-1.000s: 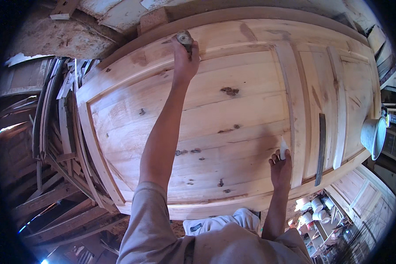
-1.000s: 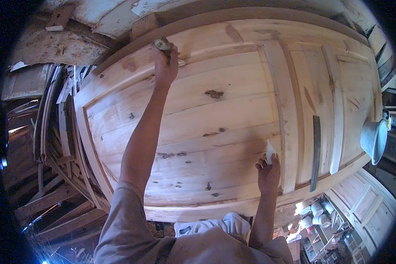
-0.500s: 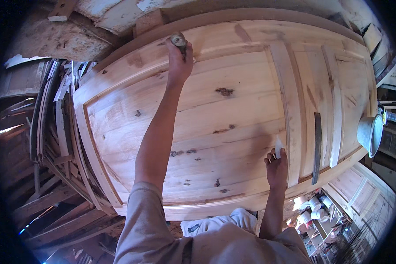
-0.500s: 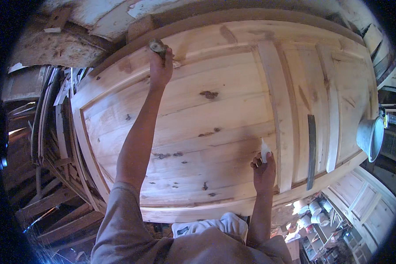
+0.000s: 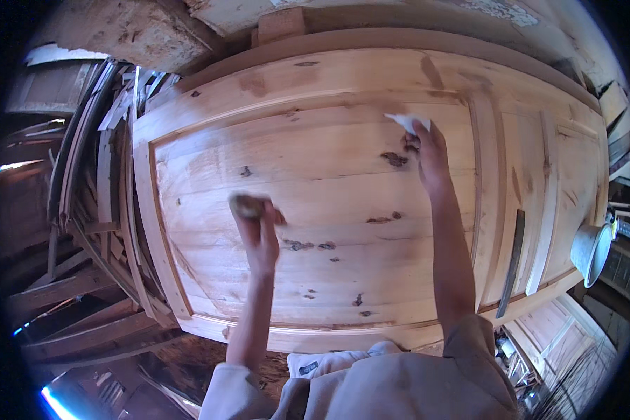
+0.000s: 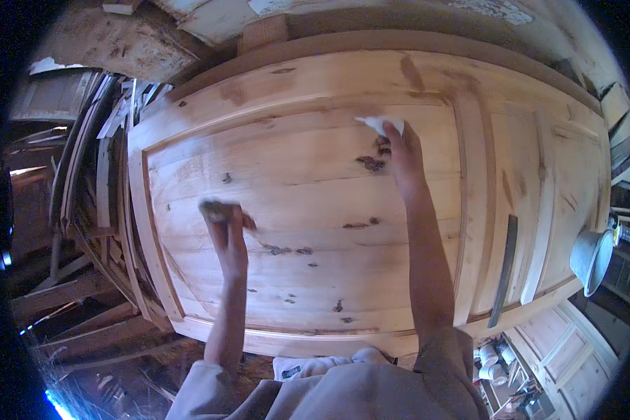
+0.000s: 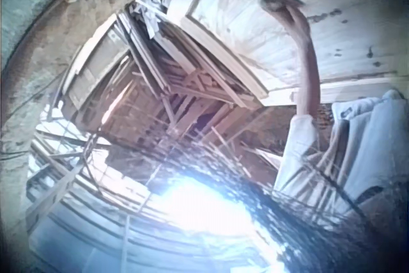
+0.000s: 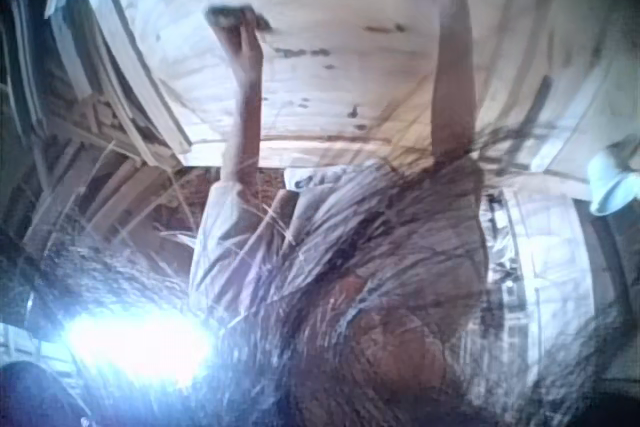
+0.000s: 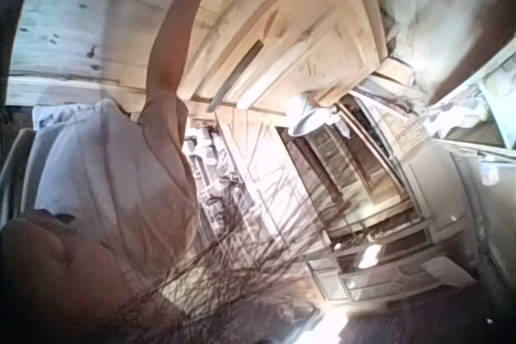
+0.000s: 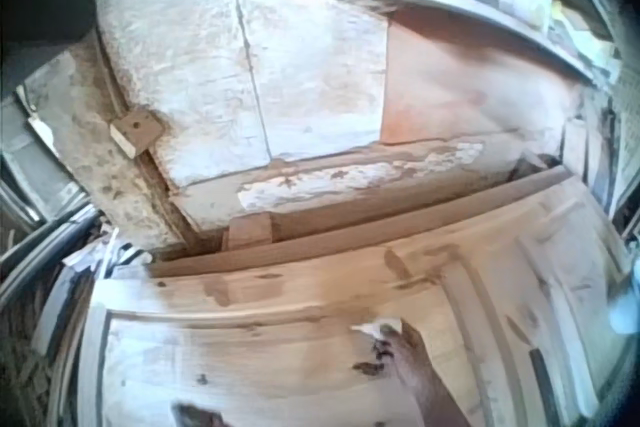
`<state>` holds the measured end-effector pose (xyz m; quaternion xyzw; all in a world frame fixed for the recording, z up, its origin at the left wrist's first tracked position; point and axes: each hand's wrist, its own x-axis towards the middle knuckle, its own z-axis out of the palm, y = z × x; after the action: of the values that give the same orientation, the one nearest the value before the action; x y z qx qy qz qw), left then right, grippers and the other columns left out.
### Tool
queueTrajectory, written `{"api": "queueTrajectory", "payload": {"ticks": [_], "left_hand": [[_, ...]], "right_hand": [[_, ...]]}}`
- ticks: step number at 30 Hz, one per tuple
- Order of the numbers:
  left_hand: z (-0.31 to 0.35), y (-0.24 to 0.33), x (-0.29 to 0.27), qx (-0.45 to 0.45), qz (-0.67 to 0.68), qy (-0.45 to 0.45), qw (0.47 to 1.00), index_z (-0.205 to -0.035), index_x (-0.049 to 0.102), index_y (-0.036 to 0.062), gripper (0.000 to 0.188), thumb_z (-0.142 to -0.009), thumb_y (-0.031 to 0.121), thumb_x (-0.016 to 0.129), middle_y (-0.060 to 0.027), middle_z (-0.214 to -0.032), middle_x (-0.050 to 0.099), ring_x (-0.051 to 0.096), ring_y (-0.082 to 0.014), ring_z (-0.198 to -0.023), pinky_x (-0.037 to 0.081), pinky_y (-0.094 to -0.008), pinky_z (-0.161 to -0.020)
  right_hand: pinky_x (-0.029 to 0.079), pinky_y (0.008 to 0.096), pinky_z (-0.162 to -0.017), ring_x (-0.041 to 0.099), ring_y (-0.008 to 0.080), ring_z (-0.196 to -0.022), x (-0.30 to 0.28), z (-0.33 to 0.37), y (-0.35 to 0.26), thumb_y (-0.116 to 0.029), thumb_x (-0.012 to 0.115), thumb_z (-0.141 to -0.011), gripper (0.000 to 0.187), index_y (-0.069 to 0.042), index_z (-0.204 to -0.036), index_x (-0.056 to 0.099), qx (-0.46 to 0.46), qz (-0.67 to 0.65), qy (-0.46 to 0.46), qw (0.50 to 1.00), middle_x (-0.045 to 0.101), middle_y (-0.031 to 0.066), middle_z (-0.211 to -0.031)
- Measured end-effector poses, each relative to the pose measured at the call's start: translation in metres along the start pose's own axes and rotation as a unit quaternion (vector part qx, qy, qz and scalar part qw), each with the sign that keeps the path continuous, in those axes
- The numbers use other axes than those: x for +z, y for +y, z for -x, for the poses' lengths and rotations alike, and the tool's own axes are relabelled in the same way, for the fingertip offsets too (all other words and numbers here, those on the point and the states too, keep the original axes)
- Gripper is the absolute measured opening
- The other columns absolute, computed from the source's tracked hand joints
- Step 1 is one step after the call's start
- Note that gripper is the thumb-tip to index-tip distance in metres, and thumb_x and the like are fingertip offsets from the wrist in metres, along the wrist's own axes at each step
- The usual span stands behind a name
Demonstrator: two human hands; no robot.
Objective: The person applies wood filler to small holes in a wooden panel using a small tube and spreads it with a putty knife.
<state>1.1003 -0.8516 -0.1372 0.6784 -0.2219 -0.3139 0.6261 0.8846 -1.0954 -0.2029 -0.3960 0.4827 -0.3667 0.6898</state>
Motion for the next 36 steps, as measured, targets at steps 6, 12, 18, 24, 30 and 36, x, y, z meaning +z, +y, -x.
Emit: {"api": "queueTrajectory", "payload": {"ticks": [6,12,18,24,30,36], "left_hand": [[0.144,-0.016,-0.065,-0.061,-0.166,-0.041,0.983,-0.097,0.045,0.0050,0.017,-0.089,0.002,0.060,-0.0027,-0.084,0.051,0.047,-0.0081,-0.070,0.040,-0.0227,-0.061],[0.221,-0.003,-0.122,-0.160,-0.262,0.095,0.947,-0.083,0.047,0.0060,0.021,-0.085,0.006,0.068,0.0026,-0.066,0.043,0.039,-0.0047,-0.060,0.035,-0.0226,-0.053],[0.254,-0.008,-0.162,-0.170,-0.284,0.128,0.935,-0.076,0.045,0.0058,0.025,-0.084,0.008,0.069,0.0038,-0.059,0.041,0.034,-0.0048,-0.055,0.031,-0.0229,-0.049],[0.259,-0.008,-0.154,-0.175,-0.276,0.125,0.937,-0.077,0.045,0.0060,0.025,-0.082,0.006,0.070,0.0039,-0.059,0.041,0.034,-0.0046,-0.054,0.031,-0.0226,-0.049],[0.267,-0.013,-0.143,-0.186,-0.270,0.124,0.937,-0.077,0.046,0.0068,0.023,-0.083,0.005,0.068,0.0038,-0.060,0.040,0.034,-0.0050,-0.054,0.031,-0.0237,-0.049],[0.260,-0.007,-0.145,-0.191,-0.285,0.136,0.929,-0.076,0.045,0.0069,0.024,-0.083,0.007,0.068,0.0044,-0.060,0.039,0.032,-0.0049,-0.055,0.030,-0.0235,-0.049]], "right_hand": [[0.042,0.0240,-0.055,0.052,0.0075,-0.065,0.027,-0.067,0.017,-0.027,0.059,-0.094,0.027,-0.002,-0.103,0.057,-0.100,0.137,-0.074,0.983,0.057,0.0009,-0.073],[0.049,0.0254,-0.056,0.058,0.0098,-0.068,0.038,-0.076,0.041,-0.025,0.060,-0.094,0.028,0.000,-0.106,0.055,-0.142,0.189,-0.056,0.970,0.061,0.0049,-0.081],[0.050,0.0266,-0.054,0.062,0.0109,-0.072,0.050,-0.068,0.039,-0.028,0.061,-0.094,0.031,0.000,-0.106,0.053,-0.107,0.211,-0.018,0.971,0.063,0.0070,-0.086],[0.050,0.0255,-0.057,0.061,0.0106,-0.068,0.046,-0.071,0.039,-0.029,0.062,-0.094,0.032,0.000,-0.105,0.054,-0.135,0.258,-0.054,0.955,0.063,0.0057,-0.081],[0.048,0.0217,-0.060,0.055,0.0060,-0.068,0.042,-0.073,0.041,-0.029,0.061,-0.095,0.028,-0.003,-0.106,0.054,-0.110,0.277,-0.064,0.952,0.059,0.0006,-0.084],[0.050,0.0267,-0.061,0.061,0.0120,-0.067,0.043,-0.074,0.041,-0.033,0.062,-0.093,0.038,0.003,-0.104,0.054,-0.144,0.270,-0.068,0.950,0.065,0.0086,-0.083]]}}
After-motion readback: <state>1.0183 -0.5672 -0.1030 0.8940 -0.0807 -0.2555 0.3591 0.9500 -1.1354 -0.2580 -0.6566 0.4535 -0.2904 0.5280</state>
